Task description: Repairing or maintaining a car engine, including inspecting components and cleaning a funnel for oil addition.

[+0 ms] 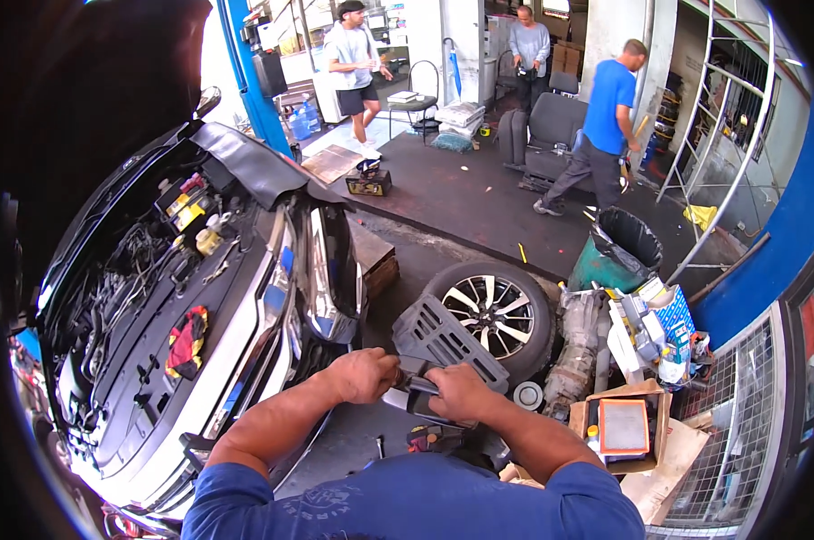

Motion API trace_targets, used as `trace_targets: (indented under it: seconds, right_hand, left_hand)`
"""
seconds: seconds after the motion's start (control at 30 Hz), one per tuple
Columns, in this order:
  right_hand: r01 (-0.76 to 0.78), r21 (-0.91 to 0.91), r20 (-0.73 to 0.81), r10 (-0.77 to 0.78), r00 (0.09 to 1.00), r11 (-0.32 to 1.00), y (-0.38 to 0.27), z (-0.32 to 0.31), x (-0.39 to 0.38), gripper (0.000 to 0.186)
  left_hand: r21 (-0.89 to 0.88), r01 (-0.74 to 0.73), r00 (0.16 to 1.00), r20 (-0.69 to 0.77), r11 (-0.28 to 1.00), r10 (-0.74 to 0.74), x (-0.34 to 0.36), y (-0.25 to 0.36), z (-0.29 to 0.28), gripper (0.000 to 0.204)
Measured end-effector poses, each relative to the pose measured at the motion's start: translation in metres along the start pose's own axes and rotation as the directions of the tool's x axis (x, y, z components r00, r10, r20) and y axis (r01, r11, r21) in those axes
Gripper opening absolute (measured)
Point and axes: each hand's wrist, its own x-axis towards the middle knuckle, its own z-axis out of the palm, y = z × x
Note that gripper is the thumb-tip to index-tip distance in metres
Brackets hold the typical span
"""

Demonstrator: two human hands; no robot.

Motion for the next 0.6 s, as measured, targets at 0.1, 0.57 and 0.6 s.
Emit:
trace_targets:
  seconds: [0.1, 0.57, 0.6]
  right_hand:
    - [-0.013, 0.064, 0.004, 0.013, 1.0, 0.998, -0.035, 0.006, 0.013, 0.037]
    - [0.076, 0.147, 0.036, -0.082, 0.996, 0.986, -0.211, 0.042, 0.05, 0.036]
    - [0.06, 0.199, 0.031, -0.067, 0.997, 0.978, -0.22, 0.039, 0.053, 0.035]
  left_hand:
    - [-0.087, 0.368, 0.93, 0.051, 0.926, -0.365, -0.048, 0.014, -0.015, 0.047]
    - [-0.043, -0.008, 0.926, -0.378, 0.999, -0.009, -0.241, -0.04, -0.018, 0.049]
    - [-0.028, -0.256, 0.88, -0.42, 0.966, 0.221, -0.247, -0.054, -0.014, 0.057]
